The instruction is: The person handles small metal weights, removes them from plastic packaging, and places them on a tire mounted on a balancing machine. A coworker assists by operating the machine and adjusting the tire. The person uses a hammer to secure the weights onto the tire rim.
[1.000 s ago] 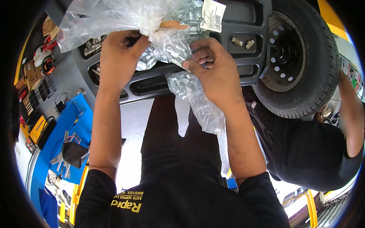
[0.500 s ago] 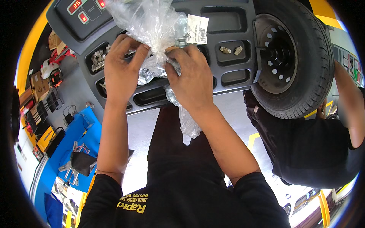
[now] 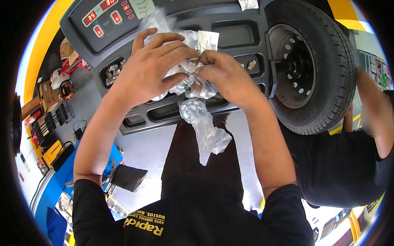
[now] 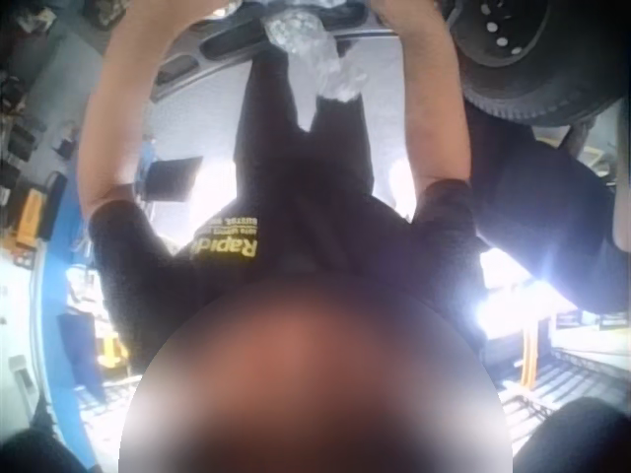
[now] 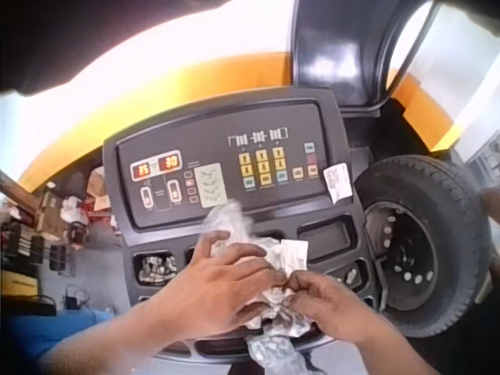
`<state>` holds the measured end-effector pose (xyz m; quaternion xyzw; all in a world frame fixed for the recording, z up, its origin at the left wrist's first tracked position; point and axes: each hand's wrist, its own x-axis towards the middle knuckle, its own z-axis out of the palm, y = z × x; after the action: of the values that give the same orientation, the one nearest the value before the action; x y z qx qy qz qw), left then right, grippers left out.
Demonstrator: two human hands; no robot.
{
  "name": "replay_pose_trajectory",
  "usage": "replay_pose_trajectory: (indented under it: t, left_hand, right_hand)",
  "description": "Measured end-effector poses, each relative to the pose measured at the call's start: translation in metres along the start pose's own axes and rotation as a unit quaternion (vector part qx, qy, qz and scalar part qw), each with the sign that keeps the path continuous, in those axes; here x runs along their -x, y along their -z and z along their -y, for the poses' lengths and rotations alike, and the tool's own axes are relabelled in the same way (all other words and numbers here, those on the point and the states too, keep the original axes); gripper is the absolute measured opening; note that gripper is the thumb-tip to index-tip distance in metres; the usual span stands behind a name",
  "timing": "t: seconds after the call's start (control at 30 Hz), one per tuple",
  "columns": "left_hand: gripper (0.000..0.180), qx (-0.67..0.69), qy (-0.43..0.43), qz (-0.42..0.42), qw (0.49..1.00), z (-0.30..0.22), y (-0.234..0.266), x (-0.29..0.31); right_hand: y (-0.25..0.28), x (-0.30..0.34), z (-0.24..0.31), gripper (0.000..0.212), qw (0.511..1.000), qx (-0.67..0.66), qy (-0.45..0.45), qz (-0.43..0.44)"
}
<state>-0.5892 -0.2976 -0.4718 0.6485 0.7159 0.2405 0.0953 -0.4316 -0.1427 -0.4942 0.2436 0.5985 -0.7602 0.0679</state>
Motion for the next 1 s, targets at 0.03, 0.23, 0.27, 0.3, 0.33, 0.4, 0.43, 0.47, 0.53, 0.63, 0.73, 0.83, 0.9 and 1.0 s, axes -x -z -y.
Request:
replay_pose_trajectory:
  t: [0.03, 0.23, 0.27, 0.3, 0.33, 0.4, 0.43, 0.47, 0.53, 0.63, 0.73, 0.83, 0.9, 1.0]
  left_hand:
    - [0.039, -0.025, 0.004, 0.044, 0.999, 0.007, 0.001, -0.001]
    - [0.031, -0.026, -0.008, 0.068, 0.997, 0.021, 0.0, -0.005]
    - [0.03, -0.029, -0.011, 0.063, 0.998, 0.023, 0.0, -0.006]
    - [0.029, -0.033, -0.015, 0.06, 0.997, 0.026, 0.001, -0.006]
    - [0.028, -0.039, -0.021, 0.057, 0.997, 0.029, 0.002, -0.006]
    - [0.026, -0.04, -0.022, 0.056, 0.997, 0.036, 0.005, -0.005]
    - [0.026, -0.039, -0.017, 0.056, 0.997, 0.038, 0.006, -0.004]
    - [0.025, -0.039, -0.013, 0.052, 0.998, 0.039, 0.007, -0.004]
    - [0.023, -0.034, -0.007, 0.057, 0.998, 0.039, 0.007, -0.002]
    - [0.023, -0.018, 0.01, 0.066, 0.998, 0.039, 0.008, -0.001]
    - [0.025, 0.002, 0.031, 0.076, 0.997, 0.041, 0.007, 0.002]
    - [0.027, 0.017, 0.043, 0.077, 0.996, 0.043, 0.0, 0.004]
    - [0.025, 0.029, 0.044, 0.061, 0.997, 0.043, -0.006, 0.006]
    - [0.021, 0.064, 0.028, 0.059, 0.996, 0.046, -0.003, 0.008]
  right_hand:
    - [0.004, 0.001, 0.002, 0.025, 1.0, 0.013, -0.017, 0.006]
    - [0.01, 0.003, 0.004, 0.025, 0.994, -0.01, -0.092, 0.061]
    - [0.01, 0.003, 0.004, 0.026, 0.993, 0.023, -0.097, 0.069]
    - [0.009, 0.004, 0.004, 0.026, 0.991, 0.049, -0.096, 0.083]
    - [0.009, 0.004, 0.004, 0.026, 0.989, 0.081, -0.098, 0.077]
    - [0.011, 0.008, 0.005, 0.028, 0.987, 0.114, -0.075, 0.087]
    - [0.012, 0.011, 0.006, 0.028, 0.983, 0.132, -0.095, 0.082]
    - [0.014, 0.016, 0.008, 0.029, 0.983, 0.133, -0.094, 0.089]
    - [0.017, 0.025, 0.012, 0.028, 0.983, 0.122, -0.11, 0.082]
    - [0.022, 0.042, 0.02, 0.025, 0.971, 0.169, -0.148, 0.079]
    - [0.024, 0.057, 0.025, 0.024, 0.974, 0.151, -0.157, 0.069]
    - [0.033, 0.072, 0.028, 0.023, 0.971, 0.158, -0.165, 0.066]
    - [0.044, 0.082, 0.028, 0.022, 0.966, 0.18, -0.17, 0.067]
    - [0.064, 0.104, 0.023, 0.02, 0.974, 0.17, -0.133, 0.069]
